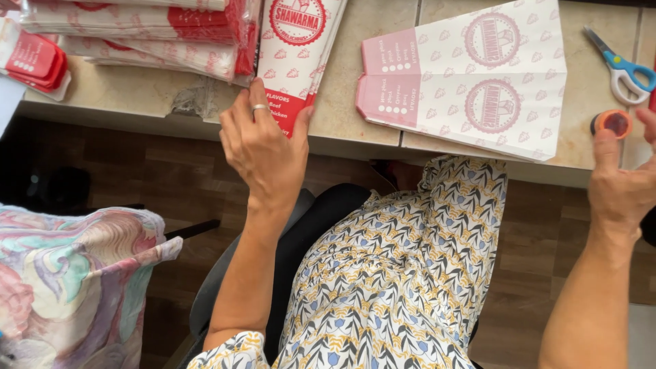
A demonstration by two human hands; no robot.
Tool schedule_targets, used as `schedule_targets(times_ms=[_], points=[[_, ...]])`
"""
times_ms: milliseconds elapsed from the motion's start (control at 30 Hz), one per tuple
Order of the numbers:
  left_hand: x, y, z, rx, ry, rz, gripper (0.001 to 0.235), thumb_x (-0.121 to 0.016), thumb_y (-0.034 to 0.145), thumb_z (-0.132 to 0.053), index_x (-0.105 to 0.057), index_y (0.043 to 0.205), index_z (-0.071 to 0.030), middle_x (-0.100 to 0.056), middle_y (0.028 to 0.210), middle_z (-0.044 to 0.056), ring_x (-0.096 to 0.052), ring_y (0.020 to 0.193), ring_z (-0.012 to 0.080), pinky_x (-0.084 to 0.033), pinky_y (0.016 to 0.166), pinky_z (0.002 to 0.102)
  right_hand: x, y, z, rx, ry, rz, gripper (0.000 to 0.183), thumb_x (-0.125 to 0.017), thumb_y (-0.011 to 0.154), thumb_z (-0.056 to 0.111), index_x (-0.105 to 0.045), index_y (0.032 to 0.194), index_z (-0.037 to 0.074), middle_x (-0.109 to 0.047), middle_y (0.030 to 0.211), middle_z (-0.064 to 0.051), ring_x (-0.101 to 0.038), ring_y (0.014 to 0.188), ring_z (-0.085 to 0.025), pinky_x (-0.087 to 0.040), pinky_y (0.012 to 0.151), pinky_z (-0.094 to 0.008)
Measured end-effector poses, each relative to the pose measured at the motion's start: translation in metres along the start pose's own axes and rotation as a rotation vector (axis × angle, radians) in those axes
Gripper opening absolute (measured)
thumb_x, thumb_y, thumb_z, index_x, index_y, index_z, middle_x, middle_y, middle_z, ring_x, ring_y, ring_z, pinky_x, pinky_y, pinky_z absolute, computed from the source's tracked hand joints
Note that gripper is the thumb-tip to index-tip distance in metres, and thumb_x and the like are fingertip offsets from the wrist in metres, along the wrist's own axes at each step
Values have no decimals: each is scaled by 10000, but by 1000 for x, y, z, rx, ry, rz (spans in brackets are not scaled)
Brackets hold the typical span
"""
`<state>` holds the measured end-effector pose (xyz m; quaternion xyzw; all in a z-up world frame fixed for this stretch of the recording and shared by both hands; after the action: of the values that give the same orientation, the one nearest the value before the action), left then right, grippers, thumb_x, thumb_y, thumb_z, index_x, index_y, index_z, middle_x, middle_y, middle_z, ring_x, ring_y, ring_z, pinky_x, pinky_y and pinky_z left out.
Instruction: Folding paper shawarma bags along pre-scored lines and stacking them neatly on a table.
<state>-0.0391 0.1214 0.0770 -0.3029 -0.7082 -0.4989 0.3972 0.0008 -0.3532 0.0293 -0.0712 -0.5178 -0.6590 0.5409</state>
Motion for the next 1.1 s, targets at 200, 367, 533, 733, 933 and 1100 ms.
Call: schedule_targets(times_ms=[200, 367, 533, 733, 933, 1100], points=[[-15, -2, -45, -436, -434, -91, 299, -774, 995, -204, -668, 1183, 2, -652, 1137, 154, -620, 999, 347, -513, 888, 473, -7, 21, 62, 244, 34, 92, 133, -823, 1147, -183, -754, 1257, -211, -665, 1276, -362, -591, 1237, -485, -498, 1211, -614], [-49, 1, -76, -843, -559, 52, 278, -825, 939, -112, -700, 1150, 19, -696, 1195, 178, -647, 1141, 326, -414, 1041, 448, -25, 44, 105, 355, 20, 284, 111, -804, 1077, -95, -732, 1161, -82, -709, 1215, -234, -630, 1118, -402, -526, 1017, -477], [-53, 3, -85, -899, -549, 51, 258, -850, 934, -151, -693, 1080, -7, -688, 1123, 113, -657, 1104, 299, -383, 1066, 442, -45, 48, 114, 438, -7, 345, 195, -819, 1017, -16, -691, 1162, -44, -703, 1188, -209, -616, 1066, -389, -572, 936, -468], [-55, 4, -87, -889, -579, 36, 158, -799, 959, -90, -658, 983, -23, -659, 999, 81, -636, 953, 260, -390, 1027, 421, -53, 48, 117, 437, 11, 306, 119, -836, 1013, -40, -737, 1077, -53, -743, 1135, -173, -632, 1007, -360, -566, 924, -436], [-55, 5, -87, -877, -619, 36, 124, -762, 984, -73, -647, 974, -29, -656, 998, 73, -626, 936, 257, -387, 1022, 427, -56, 44, 110, 344, 78, 284, 90, -863, 1009, -40, -779, 1042, -30, -767, 1107, -152, -640, 1002, -338, -551, 915, -412], [-57, 9, -87, -862, -656, 35, 109, -732, 1000, -69, -643, 944, -42, -656, 982, 52, -608, 909, 242, -381, 1000, 418, -59, 39, 101, 230, 158, 291, 116, -882, 1004, -26, -777, 1027, 16, -762, 1102, -122, -600, 981, -309, -510, 900, -377]])
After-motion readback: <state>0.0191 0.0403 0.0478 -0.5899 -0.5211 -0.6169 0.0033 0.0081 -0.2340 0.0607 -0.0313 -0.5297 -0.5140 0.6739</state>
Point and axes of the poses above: each hand's wrist, its own y-axis towards the middle knuckle, its own x-axis out of the back of the hand, z = x × y, the point moved 1 cm from there along y, towards the middle knuckle
